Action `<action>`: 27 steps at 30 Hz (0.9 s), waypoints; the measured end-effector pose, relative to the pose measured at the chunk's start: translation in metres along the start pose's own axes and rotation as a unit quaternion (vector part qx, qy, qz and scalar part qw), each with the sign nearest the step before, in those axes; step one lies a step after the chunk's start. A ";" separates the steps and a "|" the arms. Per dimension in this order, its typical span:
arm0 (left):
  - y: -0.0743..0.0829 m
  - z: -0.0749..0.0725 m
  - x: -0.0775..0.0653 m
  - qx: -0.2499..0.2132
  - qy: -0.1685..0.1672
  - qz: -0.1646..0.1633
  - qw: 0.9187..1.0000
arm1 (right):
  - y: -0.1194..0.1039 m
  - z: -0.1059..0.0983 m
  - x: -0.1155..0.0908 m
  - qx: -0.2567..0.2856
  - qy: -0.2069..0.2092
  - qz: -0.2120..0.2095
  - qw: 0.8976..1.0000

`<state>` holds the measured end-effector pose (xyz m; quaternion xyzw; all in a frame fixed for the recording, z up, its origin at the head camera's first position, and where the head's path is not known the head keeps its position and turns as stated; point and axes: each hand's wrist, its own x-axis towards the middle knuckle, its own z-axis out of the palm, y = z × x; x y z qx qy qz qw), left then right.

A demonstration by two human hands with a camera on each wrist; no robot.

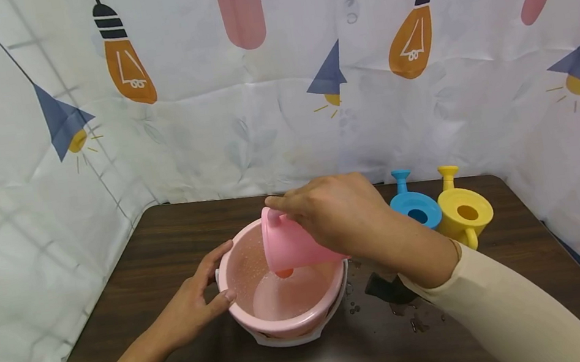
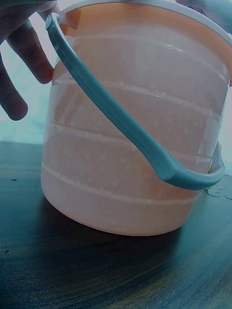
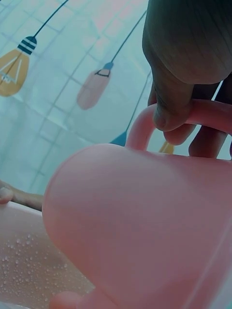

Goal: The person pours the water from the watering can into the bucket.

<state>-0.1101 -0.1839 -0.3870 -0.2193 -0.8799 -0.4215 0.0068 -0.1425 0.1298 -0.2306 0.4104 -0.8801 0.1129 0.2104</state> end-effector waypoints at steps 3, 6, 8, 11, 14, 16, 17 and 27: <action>0.000 0.000 0.000 -0.001 0.000 0.001 1.000 | 0.001 0.000 0.000 0.003 0.002 0.001 1.000; 0.001 0.000 0.000 -0.003 0.000 0.005 1.000 | 0.002 0.000 -0.001 0.008 0.007 0.000 1.000; 0.001 0.000 0.000 -0.003 0.001 0.005 1.000 | 0.003 0.001 -0.001 0.013 0.012 -0.001 1.000; 0.001 -0.001 0.000 0.000 0.001 0.003 1.000 | 0.004 0.001 -0.002 0.021 0.020 0.000 1.000; 0.001 -0.001 0.000 0.005 0.001 0.000 1.000 | 0.006 0.000 -0.004 0.025 0.025 0.004 0.999; 0.001 -0.001 0.000 0.008 0.002 -0.002 1.000 | 0.007 0.000 -0.005 0.027 0.026 0.005 0.999; 0.001 -0.001 0.000 0.008 0.001 -0.003 1.000 | 0.008 -0.001 -0.005 0.029 0.027 0.006 0.999; -0.002 0.000 0.001 0.021 0.004 -0.002 1.000 | 0.020 -0.006 -0.017 0.063 0.057 0.000 0.996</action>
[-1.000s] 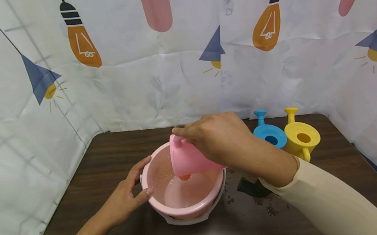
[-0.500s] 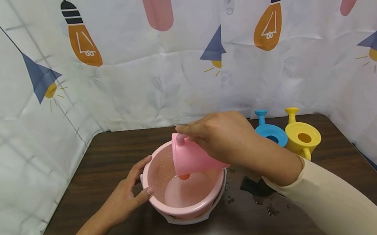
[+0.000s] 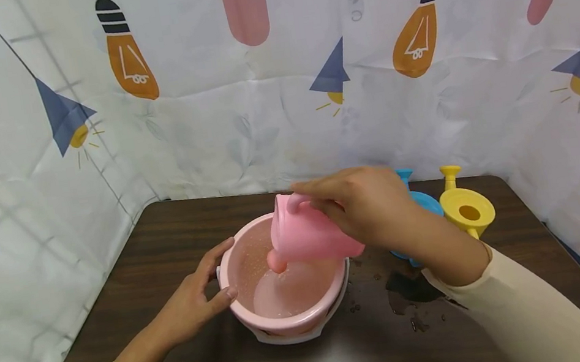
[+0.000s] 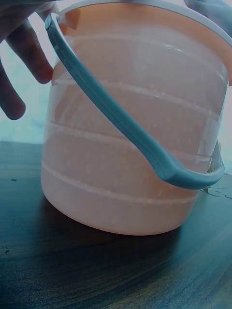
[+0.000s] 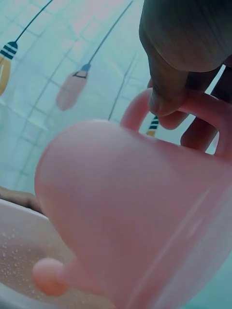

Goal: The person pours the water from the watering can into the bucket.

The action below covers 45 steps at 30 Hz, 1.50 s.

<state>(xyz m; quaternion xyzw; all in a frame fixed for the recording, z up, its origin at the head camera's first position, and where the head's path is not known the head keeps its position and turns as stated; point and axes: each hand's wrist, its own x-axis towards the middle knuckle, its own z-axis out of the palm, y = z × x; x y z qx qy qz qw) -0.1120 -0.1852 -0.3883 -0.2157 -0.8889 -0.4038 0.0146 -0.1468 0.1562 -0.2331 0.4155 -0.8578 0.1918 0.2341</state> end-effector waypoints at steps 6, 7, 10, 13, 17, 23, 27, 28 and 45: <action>0.000 0.000 0.001 0.002 0.000 0.004 1.000 | 0.008 -0.006 -0.012 -0.001 0.027 0.018 0.999; 0.000 0.000 0.001 0.000 0.000 0.004 1.000 | 0.009 -0.007 -0.014 -0.002 0.032 0.020 0.999; -0.001 0.000 0.000 -0.005 0.000 0.004 1.000 | 0.013 -0.009 -0.019 0.002 0.046 0.023 0.999; -0.001 0.000 0.000 -0.008 0.000 0.002 1.000 | 0.016 -0.011 -0.025 0.003 0.056 0.033 0.998; -0.001 0.000 0.000 -0.006 0.000 0.002 1.000 | 0.020 -0.015 -0.033 -0.009 0.060 0.045 0.997; -0.001 0.000 0.000 -0.006 0.000 0.005 1.000 | 0.025 -0.019 -0.046 -0.026 0.055 0.069 0.996; -0.002 0.000 0.000 -0.005 -0.002 0.002 1.000 | 0.029 -0.020 -0.054 -0.024 0.052 0.092 0.994; -0.001 0.000 0.000 -0.005 -0.002 0.001 1.000 | 0.031 -0.021 -0.056 -0.024 0.050 0.097 0.994; 0.003 -0.002 0.000 -0.021 -0.008 -0.005 1.000 | 0.045 -0.019 -0.097 0.028 0.020 0.216 0.976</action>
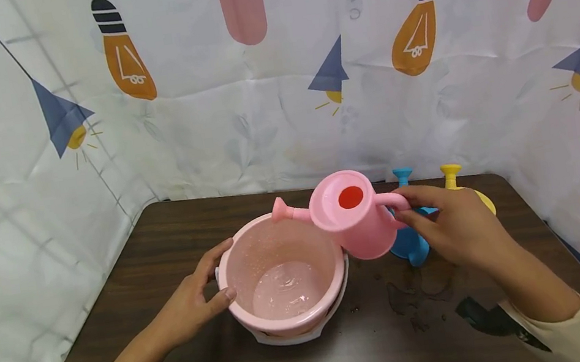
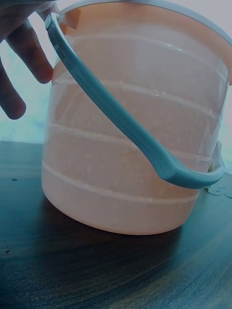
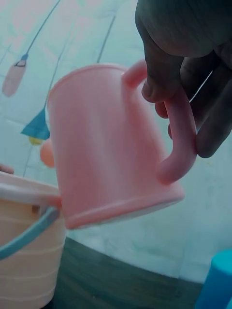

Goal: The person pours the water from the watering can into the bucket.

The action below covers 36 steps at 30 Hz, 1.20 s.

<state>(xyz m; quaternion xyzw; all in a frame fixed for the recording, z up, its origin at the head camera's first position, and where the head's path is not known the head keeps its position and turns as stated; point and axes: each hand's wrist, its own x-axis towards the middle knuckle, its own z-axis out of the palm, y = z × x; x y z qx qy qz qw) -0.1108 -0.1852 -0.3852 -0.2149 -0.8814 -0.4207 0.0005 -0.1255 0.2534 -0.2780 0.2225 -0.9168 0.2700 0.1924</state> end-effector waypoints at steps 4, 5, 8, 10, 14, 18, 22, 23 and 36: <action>0.001 0.001 0.002 0.000 -0.001 0.002 1.000 | 0.009 0.002 -0.010 0.014 -0.024 0.068 0.997; 0.001 0.001 0.002 -0.001 -0.001 0.002 1.000 | 0.011 0.003 -0.013 0.016 -0.026 0.077 0.997; 0.000 0.001 0.003 -0.002 -0.001 0.001 1.000 | 0.017 0.008 -0.020 0.032 -0.027 0.098 0.994; -0.001 0.001 0.003 -0.004 -0.001 0.001 1.000 | 0.019 0.013 -0.024 0.046 -0.023 0.111 0.992; -0.003 0.000 0.001 -0.009 0.000 0.004 1.000 | 0.021 0.026 -0.030 0.070 -0.009 0.131 0.989; -0.003 -0.001 -0.002 -0.010 0.002 -0.001 1.000 | 0.020 0.043 -0.035 0.083 0.010 0.150 0.985; -0.003 -0.002 -0.003 -0.004 0.000 -0.007 1.000 | 0.020 0.056 -0.040 0.093 0.022 0.184 0.978; -0.002 -0.002 -0.003 -0.004 -0.001 -0.008 1.000 | 0.020 0.059 -0.042 0.090 0.023 0.190 0.977; 0.000 0.001 0.001 -0.001 -0.001 0.005 1.000 | 0.029 0.095 -0.055 0.084 0.080 0.242 0.963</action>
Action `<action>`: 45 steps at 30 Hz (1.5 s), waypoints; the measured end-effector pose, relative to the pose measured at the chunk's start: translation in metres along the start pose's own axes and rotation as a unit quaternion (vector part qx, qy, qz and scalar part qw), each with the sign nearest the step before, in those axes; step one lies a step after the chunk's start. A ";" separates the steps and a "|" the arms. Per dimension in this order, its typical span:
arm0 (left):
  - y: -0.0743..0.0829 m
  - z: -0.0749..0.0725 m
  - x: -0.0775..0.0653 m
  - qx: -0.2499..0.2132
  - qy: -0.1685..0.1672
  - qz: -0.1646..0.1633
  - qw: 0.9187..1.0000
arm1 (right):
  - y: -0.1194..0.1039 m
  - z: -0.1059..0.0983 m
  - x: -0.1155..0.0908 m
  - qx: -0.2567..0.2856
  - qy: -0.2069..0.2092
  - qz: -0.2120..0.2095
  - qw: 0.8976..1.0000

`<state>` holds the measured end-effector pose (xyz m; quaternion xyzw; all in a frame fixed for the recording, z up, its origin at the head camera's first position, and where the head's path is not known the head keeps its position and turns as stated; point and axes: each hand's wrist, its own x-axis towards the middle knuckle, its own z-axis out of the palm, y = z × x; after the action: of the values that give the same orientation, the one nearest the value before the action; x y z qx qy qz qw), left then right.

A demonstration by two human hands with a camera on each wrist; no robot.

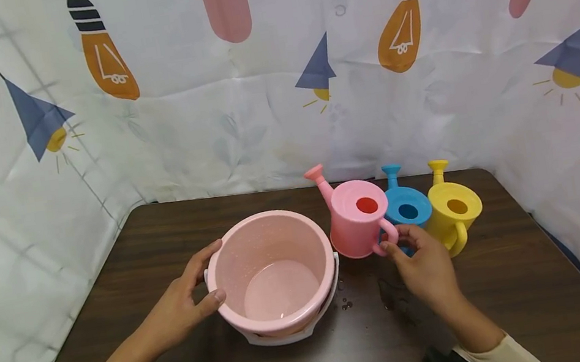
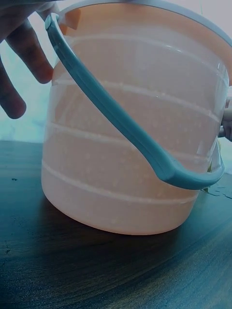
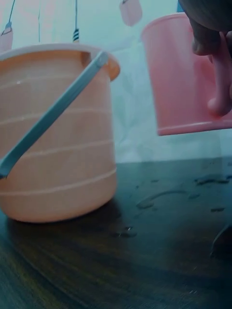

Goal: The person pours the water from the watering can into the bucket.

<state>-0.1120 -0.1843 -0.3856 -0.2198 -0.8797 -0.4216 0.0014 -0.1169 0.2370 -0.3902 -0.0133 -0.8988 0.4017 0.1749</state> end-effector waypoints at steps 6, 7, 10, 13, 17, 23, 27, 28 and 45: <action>0.000 -0.001 0.000 0.003 0.001 -0.001 1.000 | 0.001 0.013 0.000 0.004 0.001 0.016 1.000; 0.000 -0.001 0.000 0.002 0.001 -0.002 1.000 | 0.000 0.015 -0.001 0.006 0.003 0.018 1.000; 0.000 -0.001 0.000 0.002 -0.001 -0.003 1.000 | 0.000 0.021 -0.002 0.004 0.007 0.027 1.000; 0.000 -0.001 0.000 0.001 -0.001 -0.004 1.000 | 0.000 0.027 -0.002 0.010 0.011 0.036 0.999; 0.000 -0.002 0.000 0.001 0.000 -0.005 1.000 | 0.003 0.034 -0.001 0.010 0.013 0.045 0.999; 0.000 -0.002 0.000 0.003 -0.001 -0.006 1.000 | 0.008 0.043 0.001 0.003 0.013 0.062 0.998; 0.000 -0.002 0.000 0.005 0.000 -0.005 1.000 | 0.011 0.046 0.003 0.000 0.013 0.070 0.997; 0.000 -0.002 0.000 0.005 0.000 -0.005 1.000 | 0.012 0.046 0.003 0.000 0.012 0.071 0.997; -0.001 0.000 -0.001 -0.003 0.001 -0.005 1.000 | 0.019 0.055 0.003 -0.021 -0.002 0.090 0.996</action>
<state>-0.1117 -0.1847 -0.3861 -0.2147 -0.8795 -0.4246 -0.0006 -0.1399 0.2110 -0.4364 -0.0972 -0.9024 0.3973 0.1355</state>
